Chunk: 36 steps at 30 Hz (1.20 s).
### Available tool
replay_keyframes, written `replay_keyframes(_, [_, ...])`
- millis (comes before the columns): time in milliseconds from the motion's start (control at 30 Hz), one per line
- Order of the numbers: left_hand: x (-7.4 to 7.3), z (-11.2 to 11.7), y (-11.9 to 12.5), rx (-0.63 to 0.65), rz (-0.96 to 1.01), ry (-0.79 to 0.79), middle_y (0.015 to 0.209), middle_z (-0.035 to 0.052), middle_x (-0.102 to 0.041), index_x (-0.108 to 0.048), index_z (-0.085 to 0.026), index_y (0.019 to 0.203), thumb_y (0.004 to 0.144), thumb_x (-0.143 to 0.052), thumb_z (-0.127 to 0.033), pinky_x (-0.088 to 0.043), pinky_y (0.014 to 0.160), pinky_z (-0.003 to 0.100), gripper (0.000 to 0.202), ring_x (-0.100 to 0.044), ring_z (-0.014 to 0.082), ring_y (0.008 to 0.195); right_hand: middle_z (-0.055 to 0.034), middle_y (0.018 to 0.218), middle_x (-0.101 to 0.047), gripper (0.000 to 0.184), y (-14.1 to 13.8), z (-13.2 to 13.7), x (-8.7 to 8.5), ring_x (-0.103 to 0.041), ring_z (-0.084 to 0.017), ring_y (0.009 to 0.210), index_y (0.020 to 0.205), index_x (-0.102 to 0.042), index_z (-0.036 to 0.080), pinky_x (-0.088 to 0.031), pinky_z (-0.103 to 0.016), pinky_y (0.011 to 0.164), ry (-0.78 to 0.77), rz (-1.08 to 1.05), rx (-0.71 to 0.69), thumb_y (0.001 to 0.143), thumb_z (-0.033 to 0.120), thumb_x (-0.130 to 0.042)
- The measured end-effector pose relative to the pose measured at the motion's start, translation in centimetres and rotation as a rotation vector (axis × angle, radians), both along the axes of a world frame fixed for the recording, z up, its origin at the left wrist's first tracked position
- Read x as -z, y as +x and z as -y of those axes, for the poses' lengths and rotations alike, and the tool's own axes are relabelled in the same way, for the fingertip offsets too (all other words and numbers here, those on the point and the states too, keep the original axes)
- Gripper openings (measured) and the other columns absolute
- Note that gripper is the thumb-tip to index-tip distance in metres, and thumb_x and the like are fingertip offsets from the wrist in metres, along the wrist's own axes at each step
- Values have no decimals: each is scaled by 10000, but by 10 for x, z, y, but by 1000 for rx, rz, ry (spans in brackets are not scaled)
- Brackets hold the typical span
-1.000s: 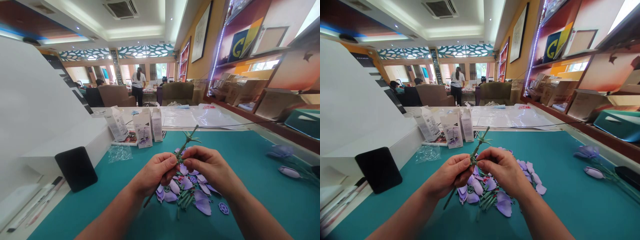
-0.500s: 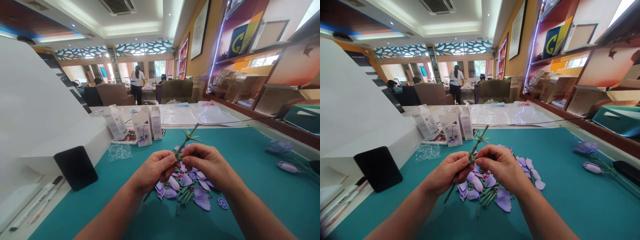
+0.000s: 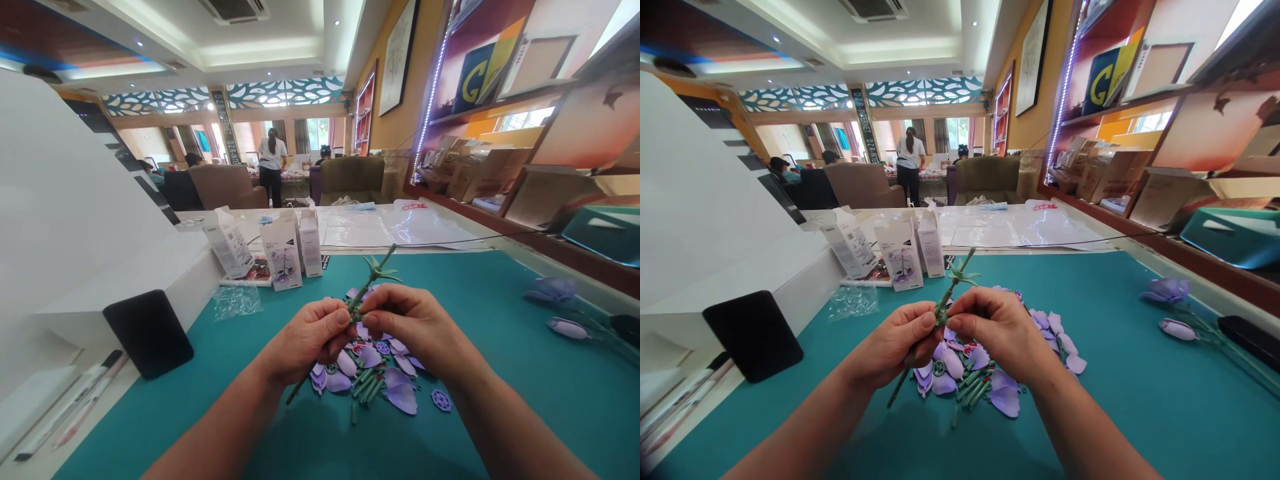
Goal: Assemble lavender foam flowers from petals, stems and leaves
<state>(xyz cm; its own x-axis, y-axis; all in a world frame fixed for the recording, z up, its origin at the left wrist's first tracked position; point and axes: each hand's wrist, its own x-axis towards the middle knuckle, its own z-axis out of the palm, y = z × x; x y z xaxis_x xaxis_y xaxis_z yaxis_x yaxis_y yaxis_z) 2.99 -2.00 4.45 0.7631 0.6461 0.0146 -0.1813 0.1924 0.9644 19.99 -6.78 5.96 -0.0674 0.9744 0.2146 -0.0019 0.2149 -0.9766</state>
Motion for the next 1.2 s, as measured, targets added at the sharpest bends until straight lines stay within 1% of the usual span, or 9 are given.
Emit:
replay_keyframes(133, [0,-1,1,21,15,-12,432,-84,-393,-522,-155,678,763,-677,-496,-174,362,171,384,-235,24,358,20,568,-607,97,-1,0,1,-536,-99,530,643,-651,193,-460,-245,497,2,-28,-10,645,227,-743])
replay_keyframes(267, [2,-1,1,30,15,-21,437,-85,-392,-523,-154,684,763,-675,-497,-182,364,174,384,-243,25,359,22,548,-599,156,-2,-1,3,-538,-103,515,641,-646,193,-460,-250,481,1,-50,-19,645,288,-769])
replay_keyframes(367, [3,0,2,22,21,-28,439,-87,-388,-522,-154,686,759,-674,-507,-179,368,175,392,-237,24,358,22,547,-599,193,-4,0,4,-536,-102,510,633,-645,190,-459,-249,477,1,-60,-17,638,323,-785])
replay_keyframes(633, [8,0,5,-5,46,-48,431,-88,-394,-512,-154,676,734,-684,-541,-180,372,173,427,-231,25,349,22,538,-606,240,-9,-2,8,-541,-100,504,624,-639,181,-447,-246,481,-20,-152,5,607,350,-809])
replay_keyframes(767, [6,0,5,-34,35,-40,441,-81,-415,-515,-153,689,735,-681,-547,-192,371,174,429,-245,26,350,21,553,-613,233,-8,-5,12,-547,-100,524,665,-657,176,-454,-251,509,-63,-186,-9,608,339,-812])
replay_keyframes(933, [4,-2,4,-55,37,-63,459,-70,-436,-534,-144,702,781,-661,-498,-197,379,168,385,-251,20,361,-1,635,-661,251,-2,-13,19,-589,-106,576,769,-688,175,-479,-259,571,-133,-267,-44,624,337,-813])
replay_keyframes(1000, [5,-3,4,-62,43,-75,457,-69,-435,-540,-141,702,783,-663,-489,-201,380,165,378,-255,20,364,-1,640,-663,247,-1,-15,22,-592,-103,578,766,-686,176,-477,-254,573,-143,-299,-46,624,330,-818])
replay_keyframes(1200, [9,-4,6,-36,77,-112,445,-70,-448,-542,-141,696,770,-686,-482,-217,374,159,377,-261,18,352,21,556,-632,225,-4,-16,23,-560,-85,519,682,-657,167,-441,-223,520,-105,-357,-71,620,305,-824])
